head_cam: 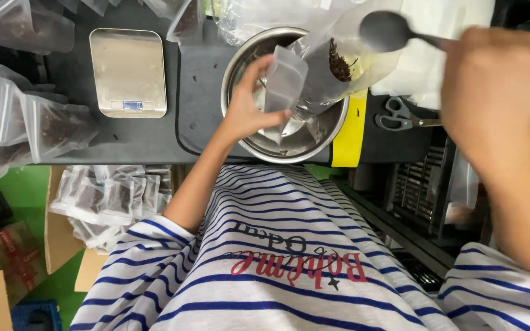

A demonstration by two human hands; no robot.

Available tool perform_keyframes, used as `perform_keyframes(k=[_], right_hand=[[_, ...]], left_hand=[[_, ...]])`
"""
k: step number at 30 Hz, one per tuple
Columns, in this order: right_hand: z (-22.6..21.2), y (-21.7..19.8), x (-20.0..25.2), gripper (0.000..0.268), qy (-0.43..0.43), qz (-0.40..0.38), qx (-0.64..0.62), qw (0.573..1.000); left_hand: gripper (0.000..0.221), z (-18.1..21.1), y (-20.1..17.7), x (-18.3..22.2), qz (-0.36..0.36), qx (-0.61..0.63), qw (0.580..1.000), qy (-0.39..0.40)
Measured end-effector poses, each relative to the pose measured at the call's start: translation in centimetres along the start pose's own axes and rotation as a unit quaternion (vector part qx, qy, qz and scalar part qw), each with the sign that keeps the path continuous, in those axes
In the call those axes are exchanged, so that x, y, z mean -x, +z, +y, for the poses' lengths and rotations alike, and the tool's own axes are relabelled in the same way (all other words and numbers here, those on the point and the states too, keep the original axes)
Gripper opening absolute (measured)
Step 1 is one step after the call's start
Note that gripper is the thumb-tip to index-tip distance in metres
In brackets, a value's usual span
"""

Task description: Scooping coffee beans into small plastic bags and weighing them on a digital scale for packaging.

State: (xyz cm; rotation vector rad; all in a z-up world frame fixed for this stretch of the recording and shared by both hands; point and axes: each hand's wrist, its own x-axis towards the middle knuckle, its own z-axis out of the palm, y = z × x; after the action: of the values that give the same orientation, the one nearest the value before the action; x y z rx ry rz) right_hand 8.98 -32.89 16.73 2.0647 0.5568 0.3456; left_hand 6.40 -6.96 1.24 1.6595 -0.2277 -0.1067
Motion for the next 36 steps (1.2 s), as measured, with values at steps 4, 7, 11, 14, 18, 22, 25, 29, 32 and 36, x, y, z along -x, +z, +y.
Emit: perform_keyframes(k=[4,7,11,14,18,22,25,29,32,36], right_hand=[[-6.5,7.1,-3.1,0.015,0.027,0.147,-0.042,0.988],[-10.0,7.5,-2.0,0.007,-0.03,0.195,-0.184,0.963],[-8.1,3.2,-1.6,0.018,-0.023,0.153,-0.251,0.955],[-7.1,3.1,-1.8,0.019,0.018,0.085,-0.333,0.939],[-6.3,2.9,-1.5,0.012,0.04,0.017,-0.432,0.901],[-5.6,3.5,-1.3,0.005,0.095,-0.044,-0.55,0.829],[-4.9,4.9,-1.1,0.016,0.125,-0.115,-0.576,0.8],[-3.9,5.8,-0.3,0.013,0.183,-0.108,-0.6,0.772],[-3.3,6.2,0.4,0.015,0.195,-0.092,-0.588,0.78],[-2.4,6.6,1.2,0.014,0.2,-0.076,-0.596,0.774]], left_hand=[[0.073,-5.2,2.4,0.4,0.021,0.205,0.973,-0.105],[0.078,-9.9,5.8,0.8,0.089,0.311,0.943,-0.076],[0.084,-9.1,7.3,1.2,0.131,0.323,0.936,-0.054],[0.082,-8.3,7.1,0.8,0.127,0.327,0.936,-0.039],[0.086,-8.4,7.1,0.7,0.115,0.307,0.944,-0.037],[0.077,-7.9,6.6,0.3,0.099,0.295,0.95,-0.02],[0.081,-5.3,5.2,0.7,0.051,0.232,0.97,-0.044],[0.071,-0.5,2.4,0.6,0.055,0.027,0.997,0.036],[0.076,1.6,0.7,0.4,0.039,-0.093,0.992,0.069],[0.073,3.2,-0.3,-0.6,0.046,-0.278,0.952,0.118]])
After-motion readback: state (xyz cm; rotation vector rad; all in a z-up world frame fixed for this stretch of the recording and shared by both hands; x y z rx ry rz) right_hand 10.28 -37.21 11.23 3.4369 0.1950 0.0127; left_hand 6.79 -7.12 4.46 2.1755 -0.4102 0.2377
